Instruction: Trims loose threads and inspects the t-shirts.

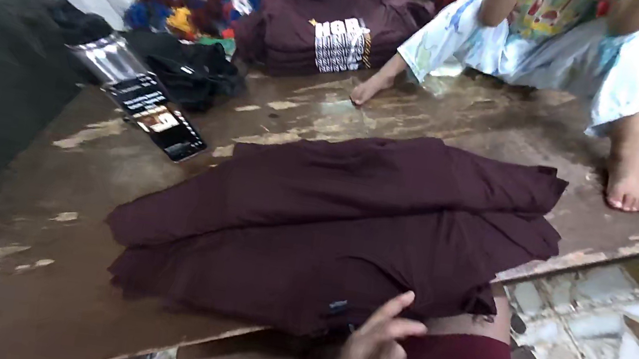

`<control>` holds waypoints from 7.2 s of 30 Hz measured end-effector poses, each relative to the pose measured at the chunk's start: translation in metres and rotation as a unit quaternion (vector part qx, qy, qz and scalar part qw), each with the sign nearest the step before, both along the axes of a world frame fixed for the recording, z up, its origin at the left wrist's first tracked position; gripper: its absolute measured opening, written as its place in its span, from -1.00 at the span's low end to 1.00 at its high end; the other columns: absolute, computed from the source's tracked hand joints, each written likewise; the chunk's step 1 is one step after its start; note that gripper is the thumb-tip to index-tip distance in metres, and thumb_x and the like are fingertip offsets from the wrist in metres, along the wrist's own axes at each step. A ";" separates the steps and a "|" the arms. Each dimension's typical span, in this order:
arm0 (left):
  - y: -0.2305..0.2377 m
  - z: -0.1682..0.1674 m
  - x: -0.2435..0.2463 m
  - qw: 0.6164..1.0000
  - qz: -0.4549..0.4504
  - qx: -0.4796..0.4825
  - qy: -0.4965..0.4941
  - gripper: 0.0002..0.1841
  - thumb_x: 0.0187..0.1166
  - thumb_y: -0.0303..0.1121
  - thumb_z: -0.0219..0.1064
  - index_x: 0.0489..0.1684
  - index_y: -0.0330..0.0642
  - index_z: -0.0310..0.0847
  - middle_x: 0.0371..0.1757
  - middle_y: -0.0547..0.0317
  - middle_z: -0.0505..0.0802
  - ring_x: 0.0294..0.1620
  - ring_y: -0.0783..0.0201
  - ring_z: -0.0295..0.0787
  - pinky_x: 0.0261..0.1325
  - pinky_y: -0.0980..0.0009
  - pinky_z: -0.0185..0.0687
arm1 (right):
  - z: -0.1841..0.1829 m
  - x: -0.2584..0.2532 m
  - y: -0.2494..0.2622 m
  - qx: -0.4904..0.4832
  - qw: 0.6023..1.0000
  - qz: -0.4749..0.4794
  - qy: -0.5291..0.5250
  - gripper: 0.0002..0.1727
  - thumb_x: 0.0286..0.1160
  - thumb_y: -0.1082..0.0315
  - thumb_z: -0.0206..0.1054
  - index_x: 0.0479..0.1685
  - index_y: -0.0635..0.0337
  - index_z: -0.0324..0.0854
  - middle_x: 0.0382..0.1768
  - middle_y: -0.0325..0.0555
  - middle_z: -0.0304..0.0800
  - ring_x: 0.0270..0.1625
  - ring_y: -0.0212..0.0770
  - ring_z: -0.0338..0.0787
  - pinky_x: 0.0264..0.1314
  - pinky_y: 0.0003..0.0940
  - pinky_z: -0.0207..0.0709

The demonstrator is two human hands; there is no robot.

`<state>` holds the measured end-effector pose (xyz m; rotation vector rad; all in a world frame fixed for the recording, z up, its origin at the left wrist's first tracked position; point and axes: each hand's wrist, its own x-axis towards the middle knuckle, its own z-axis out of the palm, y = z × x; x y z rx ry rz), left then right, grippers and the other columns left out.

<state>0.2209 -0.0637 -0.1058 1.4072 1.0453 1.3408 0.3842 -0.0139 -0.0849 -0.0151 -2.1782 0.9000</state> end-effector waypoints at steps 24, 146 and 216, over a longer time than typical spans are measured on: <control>-0.020 0.009 0.001 0.905 -0.049 -0.142 -0.398 -0.33 0.76 -0.02 0.15 0.86 0.53 -0.05 0.69 0.10 0.55 -0.40 0.43 0.84 -0.33 0.57 0.75 | -0.019 -0.014 0.053 0.040 0.962 -0.271 0.019 -0.76 0.56 0.30 0.35 0.04 0.19 0.81 -0.24 -0.05 0.81 -0.21 -0.37 0.81 -0.10 -0.61 0.68; 0.043 0.079 -0.043 0.920 0.002 -0.089 0.382 -0.74 0.70 -0.30 0.24 -0.16 -0.37 0.68 -0.45 -0.11 0.78 -0.34 -0.04 0.81 -0.24 -0.03 0.64 | -0.028 -0.015 0.098 0.256 0.930 -0.263 -0.006 -0.71 0.73 0.13 0.14 -0.25 0.07 0.65 -0.36 -0.14 0.79 -0.10 -0.23 0.79 0.13 -0.43 0.59; -0.040 0.037 -0.111 0.958 0.279 -0.026 -0.053 -0.84 0.44 -0.38 0.40 -0.51 0.10 0.58 -0.67 0.58 0.67 -0.72 0.63 0.60 -0.61 0.63 0.61 | -0.001 -0.132 0.044 0.111 0.990 -0.072 -0.056 -0.51 0.73 -0.11 0.11 -0.08 0.16 0.68 -0.59 -0.25 0.70 -0.57 -0.31 0.71 -0.48 -0.37 0.61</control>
